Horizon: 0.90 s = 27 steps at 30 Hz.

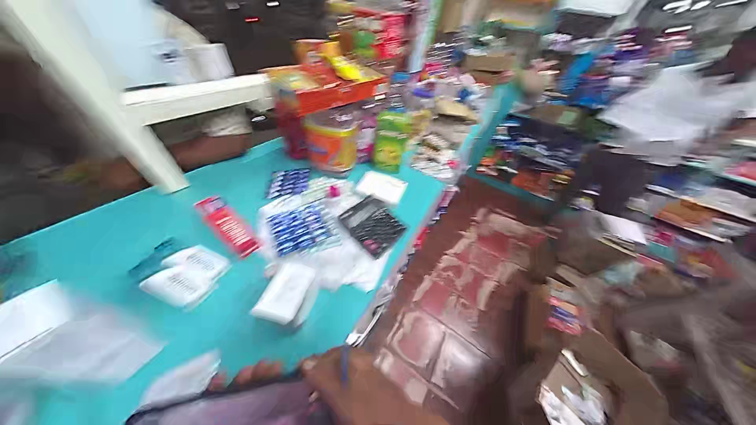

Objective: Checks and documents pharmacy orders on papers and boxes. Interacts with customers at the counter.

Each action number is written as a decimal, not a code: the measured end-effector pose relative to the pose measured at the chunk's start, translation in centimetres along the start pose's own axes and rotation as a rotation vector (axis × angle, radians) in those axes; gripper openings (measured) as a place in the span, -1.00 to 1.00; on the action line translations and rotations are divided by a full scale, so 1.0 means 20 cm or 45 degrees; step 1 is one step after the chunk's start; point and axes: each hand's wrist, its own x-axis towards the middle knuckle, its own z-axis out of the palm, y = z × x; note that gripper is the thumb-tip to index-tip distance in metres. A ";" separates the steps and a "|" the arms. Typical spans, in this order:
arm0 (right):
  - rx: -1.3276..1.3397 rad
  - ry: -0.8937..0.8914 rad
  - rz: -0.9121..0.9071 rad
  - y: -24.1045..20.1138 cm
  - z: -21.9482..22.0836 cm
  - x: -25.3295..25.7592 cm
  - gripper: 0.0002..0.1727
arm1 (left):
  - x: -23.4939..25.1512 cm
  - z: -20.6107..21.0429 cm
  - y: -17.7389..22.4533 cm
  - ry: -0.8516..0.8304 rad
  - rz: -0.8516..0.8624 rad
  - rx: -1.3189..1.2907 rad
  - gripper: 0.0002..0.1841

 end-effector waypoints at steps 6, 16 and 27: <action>0.103 -0.124 -0.090 -0.02 0.10 0.14 0.03 | -0.03 0.06 0.16 0.264 0.160 -0.299 0.13; 0.169 0.062 -0.404 -0.40 0.50 0.38 -0.78 | -0.12 0.03 0.53 0.470 0.585 -0.213 0.19; 0.192 -0.136 -0.475 -0.61 0.80 0.46 -0.71 | -0.23 -0.05 0.80 0.593 0.800 -0.105 0.20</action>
